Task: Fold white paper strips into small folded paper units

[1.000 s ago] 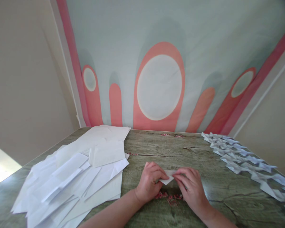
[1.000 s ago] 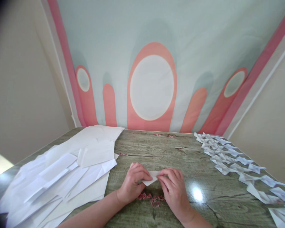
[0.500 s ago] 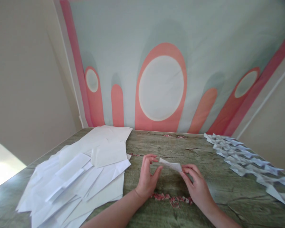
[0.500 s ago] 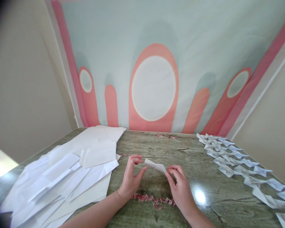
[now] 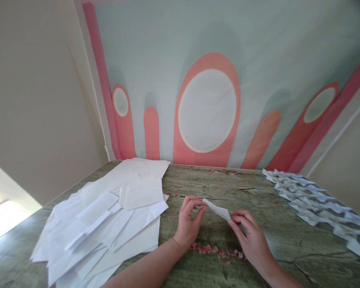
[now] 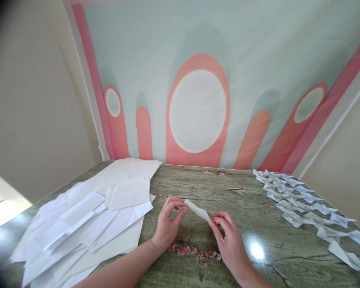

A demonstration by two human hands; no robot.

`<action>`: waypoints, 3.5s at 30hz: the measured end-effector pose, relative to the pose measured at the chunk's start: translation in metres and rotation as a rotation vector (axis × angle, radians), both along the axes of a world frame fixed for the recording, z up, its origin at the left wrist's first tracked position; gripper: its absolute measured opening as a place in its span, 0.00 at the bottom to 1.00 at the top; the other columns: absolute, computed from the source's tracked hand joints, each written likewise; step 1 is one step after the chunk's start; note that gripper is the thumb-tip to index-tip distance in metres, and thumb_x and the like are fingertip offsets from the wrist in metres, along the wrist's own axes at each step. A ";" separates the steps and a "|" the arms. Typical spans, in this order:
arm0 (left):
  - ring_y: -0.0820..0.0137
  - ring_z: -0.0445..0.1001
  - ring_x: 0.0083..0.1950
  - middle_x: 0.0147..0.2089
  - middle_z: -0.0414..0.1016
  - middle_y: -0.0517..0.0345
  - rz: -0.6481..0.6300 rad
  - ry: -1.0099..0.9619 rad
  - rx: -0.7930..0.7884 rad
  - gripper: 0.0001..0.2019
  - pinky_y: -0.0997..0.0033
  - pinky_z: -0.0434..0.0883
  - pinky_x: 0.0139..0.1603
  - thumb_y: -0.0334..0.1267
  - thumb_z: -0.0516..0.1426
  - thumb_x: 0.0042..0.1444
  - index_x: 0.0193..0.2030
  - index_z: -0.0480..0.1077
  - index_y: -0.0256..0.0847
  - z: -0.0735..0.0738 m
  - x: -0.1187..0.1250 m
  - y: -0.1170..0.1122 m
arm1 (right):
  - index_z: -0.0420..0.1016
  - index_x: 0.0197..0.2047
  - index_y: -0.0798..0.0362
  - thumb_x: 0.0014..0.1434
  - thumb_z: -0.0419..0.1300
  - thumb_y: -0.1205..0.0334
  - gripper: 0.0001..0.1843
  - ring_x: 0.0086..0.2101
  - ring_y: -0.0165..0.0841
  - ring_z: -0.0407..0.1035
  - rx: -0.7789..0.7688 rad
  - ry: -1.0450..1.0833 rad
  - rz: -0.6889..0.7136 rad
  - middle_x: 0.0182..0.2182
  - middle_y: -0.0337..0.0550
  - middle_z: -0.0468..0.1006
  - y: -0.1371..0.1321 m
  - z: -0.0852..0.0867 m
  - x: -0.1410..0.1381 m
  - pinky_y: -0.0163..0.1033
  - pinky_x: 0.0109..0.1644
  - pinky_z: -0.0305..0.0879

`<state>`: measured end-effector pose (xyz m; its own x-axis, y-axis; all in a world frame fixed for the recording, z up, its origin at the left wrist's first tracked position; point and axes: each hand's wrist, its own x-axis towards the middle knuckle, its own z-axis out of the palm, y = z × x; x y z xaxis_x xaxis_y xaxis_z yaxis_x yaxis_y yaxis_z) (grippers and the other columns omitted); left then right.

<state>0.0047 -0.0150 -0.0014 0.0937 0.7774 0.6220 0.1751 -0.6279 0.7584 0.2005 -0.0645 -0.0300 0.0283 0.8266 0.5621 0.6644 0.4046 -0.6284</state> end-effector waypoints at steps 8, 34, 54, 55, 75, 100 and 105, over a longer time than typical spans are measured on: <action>0.68 0.68 0.40 0.37 0.68 0.56 0.011 0.001 -0.004 0.04 0.69 0.66 0.41 0.29 0.57 0.53 0.36 0.69 0.40 0.001 0.000 -0.001 | 0.70 0.33 0.51 0.62 0.51 0.59 0.09 0.37 0.36 0.68 0.047 -0.048 0.012 0.35 0.46 0.70 0.000 0.000 0.001 0.40 0.40 0.66; 0.69 0.72 0.37 0.36 0.72 0.56 -0.019 -0.050 -0.086 0.06 0.70 0.70 0.40 0.35 0.57 0.55 0.40 0.69 0.39 -0.007 0.000 0.003 | 0.70 0.32 0.50 0.61 0.51 0.58 0.10 0.37 0.36 0.69 0.054 -0.061 0.054 0.34 0.45 0.70 -0.001 0.004 -0.003 0.39 0.39 0.68; 0.69 0.70 0.37 0.34 0.71 0.55 -0.087 0.055 0.014 0.04 0.71 0.69 0.39 0.33 0.58 0.55 0.36 0.74 0.41 0.001 -0.004 0.002 | 0.71 0.30 0.51 0.61 0.52 0.53 0.14 0.35 0.36 0.70 0.040 0.000 -0.031 0.34 0.45 0.72 0.002 0.005 0.002 0.37 0.37 0.68; 0.69 0.70 0.37 0.34 0.70 0.55 -0.089 0.065 0.016 0.04 0.72 0.69 0.39 0.33 0.58 0.55 0.36 0.75 0.41 0.002 -0.004 0.002 | 0.71 0.30 0.51 0.60 0.52 0.53 0.14 0.35 0.36 0.70 0.041 0.003 -0.038 0.34 0.45 0.72 0.002 0.005 0.003 0.36 0.37 0.68; 0.70 0.69 0.35 0.31 0.70 0.57 -0.109 0.085 -0.135 0.05 0.73 0.66 0.37 0.34 0.57 0.55 0.29 0.72 0.38 0.001 -0.002 0.003 | 0.71 0.31 0.51 0.59 0.52 0.51 0.14 0.41 0.35 0.66 -0.126 0.130 -0.044 0.39 0.44 0.68 0.007 -0.004 0.009 0.36 0.43 0.63; 0.70 0.72 0.38 0.33 0.73 0.57 -0.127 0.047 -0.166 0.06 0.73 0.67 0.41 0.26 0.58 0.50 0.31 0.75 0.39 -0.006 -0.003 0.006 | 0.74 0.30 0.49 0.56 0.58 0.54 0.09 0.40 0.37 0.66 0.043 0.075 -0.093 0.37 0.43 0.67 0.007 0.001 0.014 0.42 0.46 0.61; 0.69 0.72 0.38 0.34 0.74 0.56 -0.128 0.054 -0.184 0.06 0.72 0.67 0.42 0.27 0.58 0.50 0.30 0.76 0.40 -0.006 -0.003 0.006 | 0.77 0.30 0.50 0.52 0.60 0.50 0.13 0.40 0.38 0.68 -0.153 0.278 -0.040 0.39 0.46 0.72 0.012 -0.006 0.016 0.40 0.44 0.65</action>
<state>0.0013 -0.0087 -0.0076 0.2283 0.8569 0.4621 0.1462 -0.4994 0.8539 0.2170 -0.0520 -0.0360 0.1978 0.8962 0.3972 0.4720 0.2680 -0.8399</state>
